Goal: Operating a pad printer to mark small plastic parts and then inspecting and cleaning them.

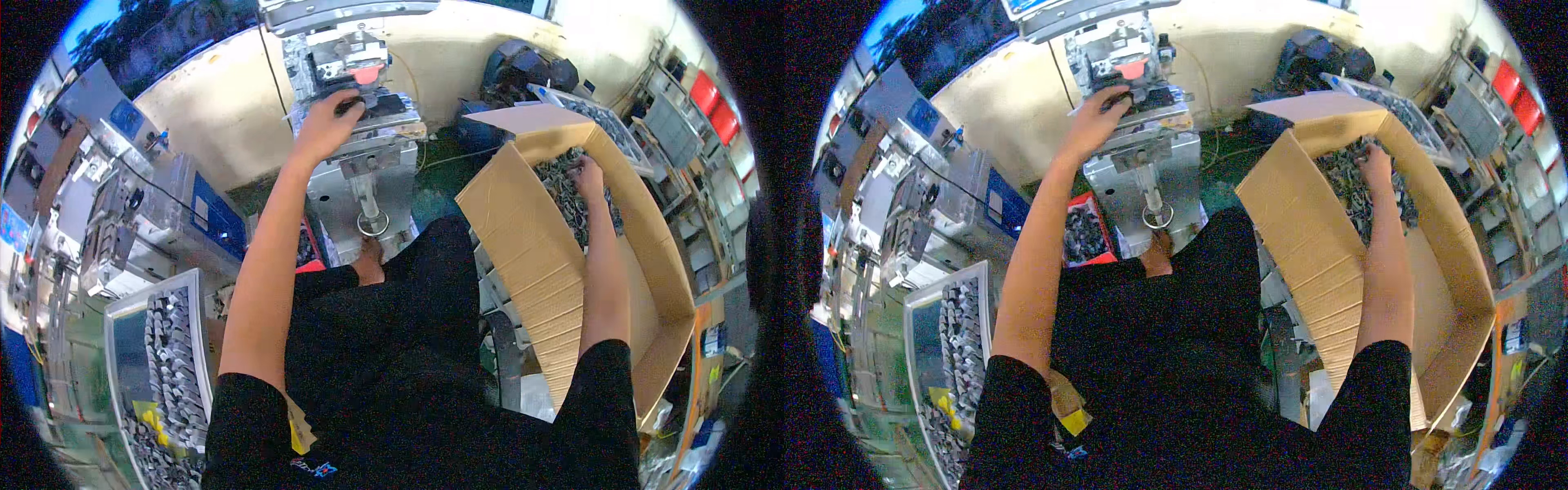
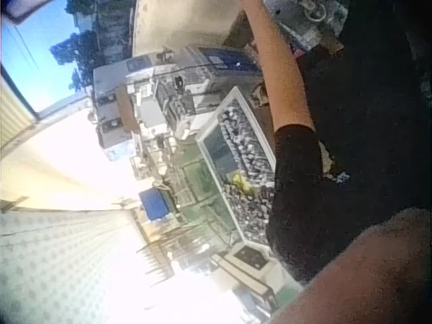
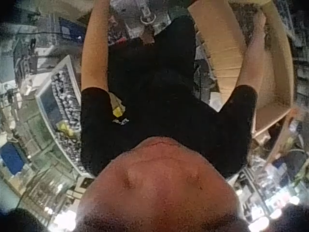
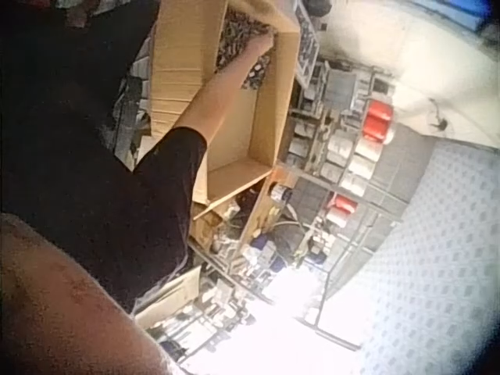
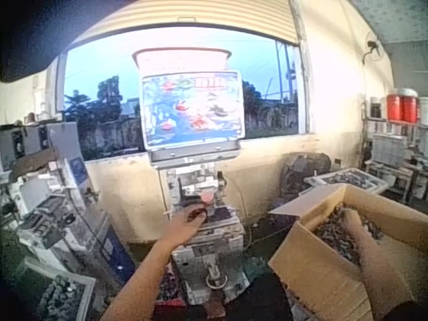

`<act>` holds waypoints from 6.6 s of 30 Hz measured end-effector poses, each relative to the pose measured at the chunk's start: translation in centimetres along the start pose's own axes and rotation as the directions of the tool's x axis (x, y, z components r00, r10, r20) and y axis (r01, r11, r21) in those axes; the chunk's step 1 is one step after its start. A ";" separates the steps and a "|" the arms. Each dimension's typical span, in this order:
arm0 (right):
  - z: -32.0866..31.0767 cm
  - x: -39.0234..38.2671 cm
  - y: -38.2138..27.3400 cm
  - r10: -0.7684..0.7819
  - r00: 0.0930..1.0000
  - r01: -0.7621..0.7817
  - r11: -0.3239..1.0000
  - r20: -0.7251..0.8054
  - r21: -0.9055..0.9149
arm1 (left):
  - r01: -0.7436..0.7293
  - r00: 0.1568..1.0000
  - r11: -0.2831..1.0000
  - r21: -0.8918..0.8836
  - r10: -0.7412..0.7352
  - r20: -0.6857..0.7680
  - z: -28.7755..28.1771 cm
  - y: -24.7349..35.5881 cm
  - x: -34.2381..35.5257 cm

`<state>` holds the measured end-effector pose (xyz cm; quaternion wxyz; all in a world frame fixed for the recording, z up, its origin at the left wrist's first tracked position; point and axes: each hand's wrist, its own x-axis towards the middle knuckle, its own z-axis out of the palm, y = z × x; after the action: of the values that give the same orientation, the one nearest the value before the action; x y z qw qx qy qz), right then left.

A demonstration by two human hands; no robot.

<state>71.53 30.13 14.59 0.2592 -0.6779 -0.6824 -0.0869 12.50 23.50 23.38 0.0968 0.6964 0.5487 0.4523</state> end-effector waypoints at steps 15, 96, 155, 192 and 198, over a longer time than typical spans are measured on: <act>-4.6 -0.3 -30.6 -0.365 0.893 0.444 0.610 -0.265 0.656 | 0.002 0.997 0.981 0.195 0.014 -0.076 1.6 -0.9 0.4; 7.9 9.3 -5.0 -0.342 0.935 0.266 0.847 0.089 0.461 | 0.759 0.650 0.508 0.407 -0.548 -0.527 -32.6 -12.3 -43.6; -2.6 0.9 -38.1 -0.454 0.882 0.311 0.351 -0.130 0.883 | 0.146 0.958 0.956 -0.255 -0.201 -0.205 0.8 0.4 1.0; -5.8 3.4 -33.2 -0.354 0.914 -0.063 0.364 0.201 0.929 | 0.089 0.750 0.899 -0.429 -0.344 -0.565 -17.0 4.2 -23.1; -10.9 0.8 -30.1 -0.345 0.898 -0.251 0.108 0.273 0.962 | 0.203 0.508 0.885 -0.420 -0.461 -0.727 -23.7 1.6 -29.5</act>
<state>44.94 23.78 31.23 0.4807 -0.3053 -0.6229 0.5365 -3.54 -10.77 22.45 0.0187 0.2702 0.5851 0.7644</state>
